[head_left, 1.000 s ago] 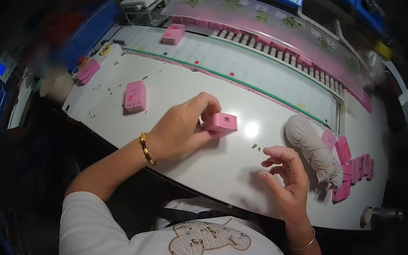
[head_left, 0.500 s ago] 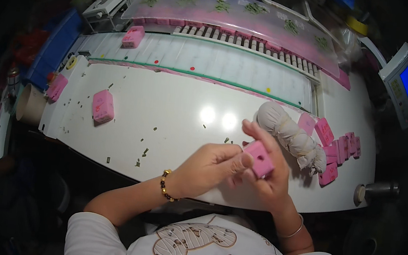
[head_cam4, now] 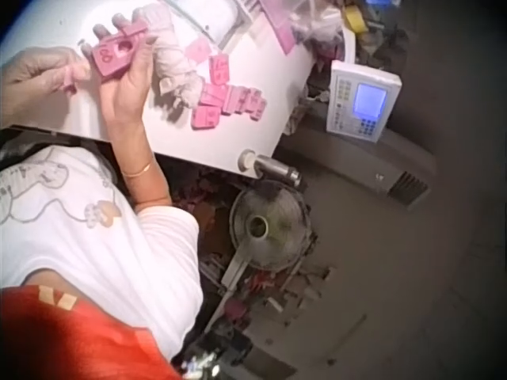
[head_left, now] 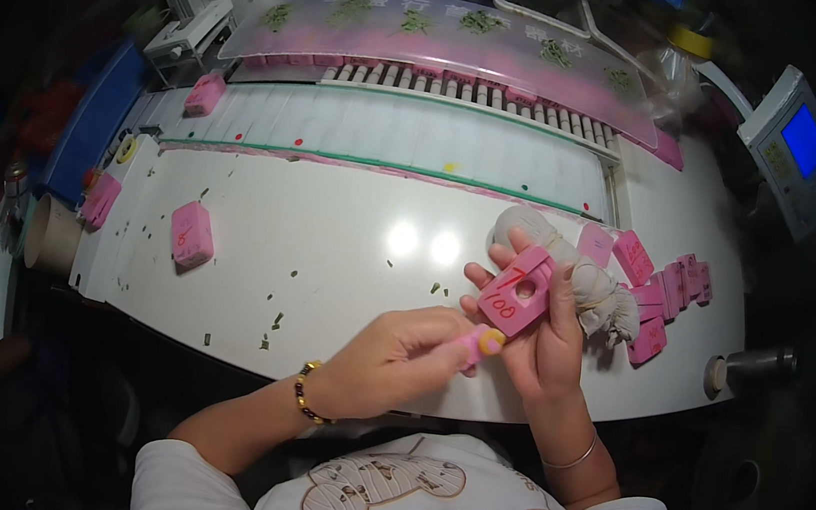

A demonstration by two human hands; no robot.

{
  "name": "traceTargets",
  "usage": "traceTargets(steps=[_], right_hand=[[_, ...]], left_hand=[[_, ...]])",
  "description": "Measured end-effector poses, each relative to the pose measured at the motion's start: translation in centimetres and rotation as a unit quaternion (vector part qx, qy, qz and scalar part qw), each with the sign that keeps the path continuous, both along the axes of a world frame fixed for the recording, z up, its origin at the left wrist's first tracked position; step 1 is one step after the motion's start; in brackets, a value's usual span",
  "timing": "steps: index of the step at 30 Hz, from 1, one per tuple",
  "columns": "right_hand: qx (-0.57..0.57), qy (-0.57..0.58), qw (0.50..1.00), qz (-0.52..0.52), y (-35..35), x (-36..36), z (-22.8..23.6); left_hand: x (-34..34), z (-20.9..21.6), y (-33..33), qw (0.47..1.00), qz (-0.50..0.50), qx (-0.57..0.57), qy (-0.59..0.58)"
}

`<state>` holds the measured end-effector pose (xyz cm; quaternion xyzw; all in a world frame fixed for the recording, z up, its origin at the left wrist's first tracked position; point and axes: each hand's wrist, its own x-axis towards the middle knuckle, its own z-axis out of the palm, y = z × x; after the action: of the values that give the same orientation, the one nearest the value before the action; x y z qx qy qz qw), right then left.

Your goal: The user is seen assembling small pink silicone candle molds with wicks and floral decorations in a studio.

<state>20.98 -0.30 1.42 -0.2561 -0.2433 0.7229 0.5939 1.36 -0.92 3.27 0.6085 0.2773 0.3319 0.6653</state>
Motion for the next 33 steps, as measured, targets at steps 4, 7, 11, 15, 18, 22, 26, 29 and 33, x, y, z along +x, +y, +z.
traceTargets(steps=[4,7,11,15,18,22,26,29,33], right_hand=[[0.018,-0.045,0.999,0.014,-0.5,0.7,0.7],[0.019,-0.053,0.997,0.054,-0.8,0.8,0.7],[0.032,-0.14,0.983,0.114,-1.3,0.3,0.4],[0.073,-0.25,0.961,0.094,-1.8,0.1,0.2],[0.156,-0.376,0.913,0.027,-1.4,-0.2,-0.4],[0.302,-0.538,0.786,-0.043,-1.5,-1.7,1.2],[0.339,-0.49,0.803,0.016,-0.8,-0.4,1.9],[0.317,-0.488,0.811,0.064,-0.6,1.7,2.6],[0.191,-0.324,0.927,0.01,-1.1,0.6,2.4]], left_hand=[[-4.2,-1.7,2.9,0.964,0.101,0.167,0.182],[-6.6,-1.7,4.6,0.884,0.219,0.24,0.336],[-10.1,-1.9,5.0,0.789,0.268,0.276,0.48],[-7.0,-0.5,4.6,0.856,0.322,0.248,0.319],[-2.5,0.4,2.9,0.936,0.185,0.2,0.221],[-0.2,-1.1,1.9,0.971,0.08,0.201,0.104],[-1.4,-1.2,2.3,0.979,0.014,0.182,0.094],[-0.6,-0.2,2.5,0.99,-0.006,0.109,0.084],[-1.0,-0.6,2.0,0.998,0.024,-0.033,-0.054]])
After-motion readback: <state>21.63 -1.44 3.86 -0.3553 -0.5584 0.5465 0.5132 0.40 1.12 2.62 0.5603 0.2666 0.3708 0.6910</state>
